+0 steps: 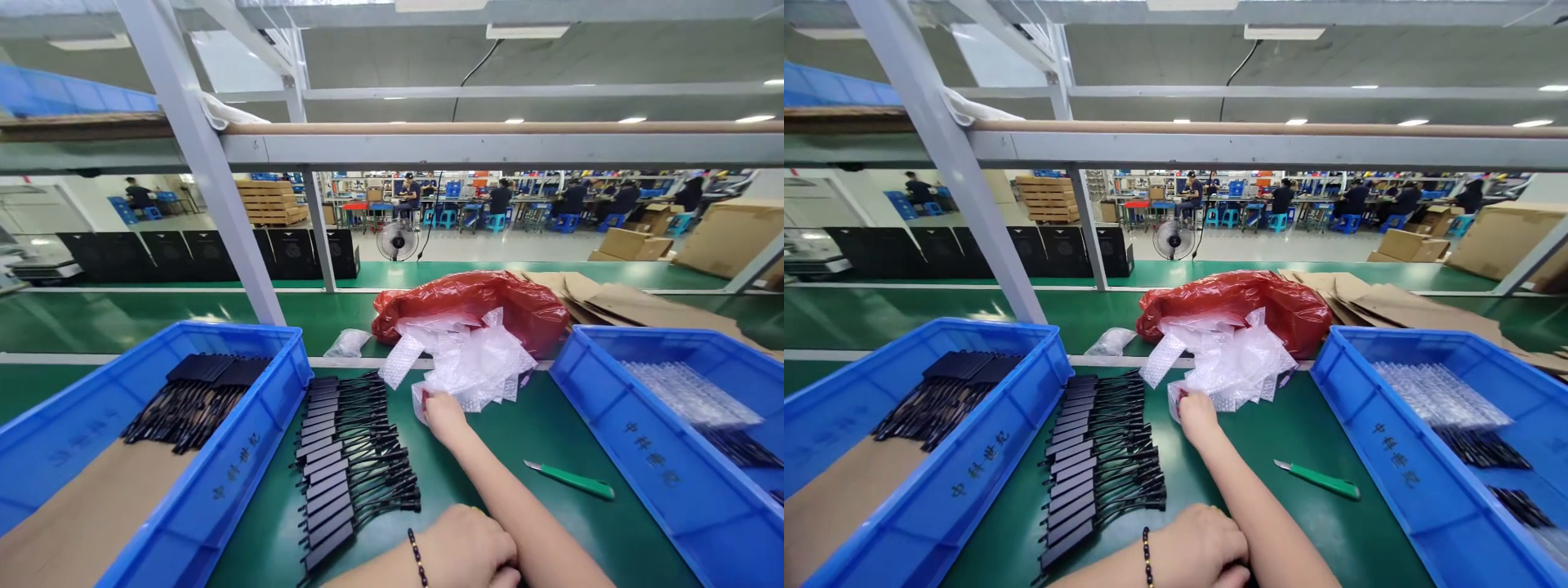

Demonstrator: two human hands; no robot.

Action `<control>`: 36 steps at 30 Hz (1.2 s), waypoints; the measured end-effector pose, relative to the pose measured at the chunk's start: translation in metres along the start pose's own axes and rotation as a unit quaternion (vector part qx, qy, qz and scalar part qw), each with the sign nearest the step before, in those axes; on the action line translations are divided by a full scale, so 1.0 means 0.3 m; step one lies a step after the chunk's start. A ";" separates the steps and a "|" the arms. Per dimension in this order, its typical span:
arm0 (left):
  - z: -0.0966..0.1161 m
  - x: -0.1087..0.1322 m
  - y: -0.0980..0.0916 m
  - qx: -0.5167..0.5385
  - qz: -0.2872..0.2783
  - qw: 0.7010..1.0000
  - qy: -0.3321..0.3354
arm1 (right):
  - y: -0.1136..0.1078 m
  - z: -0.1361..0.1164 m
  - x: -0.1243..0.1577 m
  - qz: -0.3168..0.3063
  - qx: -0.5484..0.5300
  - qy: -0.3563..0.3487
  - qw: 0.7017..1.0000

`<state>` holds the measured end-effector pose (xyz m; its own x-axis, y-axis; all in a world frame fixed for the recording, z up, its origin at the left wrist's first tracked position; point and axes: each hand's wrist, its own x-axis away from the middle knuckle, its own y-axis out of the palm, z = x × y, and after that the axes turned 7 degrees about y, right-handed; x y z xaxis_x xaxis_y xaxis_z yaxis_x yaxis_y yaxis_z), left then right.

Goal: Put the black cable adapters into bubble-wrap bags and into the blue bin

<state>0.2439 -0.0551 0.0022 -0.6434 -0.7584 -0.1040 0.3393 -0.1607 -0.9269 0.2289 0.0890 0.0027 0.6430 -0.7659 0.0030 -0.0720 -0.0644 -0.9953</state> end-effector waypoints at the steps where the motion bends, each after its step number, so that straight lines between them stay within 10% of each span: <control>1: -0.010 0.000 0.001 0.001 -0.006 1.000 -0.009 | 0.009 0.007 0.008 0.002 0.003 -0.008 1.000; 22: -0.085 0.043 0.027 0.006 -0.051 0.996 -0.079 | -0.032 0.025 0.027 -0.050 0.076 -0.082 0.992; 36: -0.065 0.051 -0.009 0.026 -0.041 0.994 -0.101 | -0.002 0.016 -0.118 -0.013 0.088 -0.079 0.993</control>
<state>0.2200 -0.0539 -0.0040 -0.5208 -0.8522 0.0500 0.3295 -0.2547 -0.9091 0.2098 0.1193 0.0027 0.7550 -0.6551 0.0281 0.0721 0.0403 -0.9966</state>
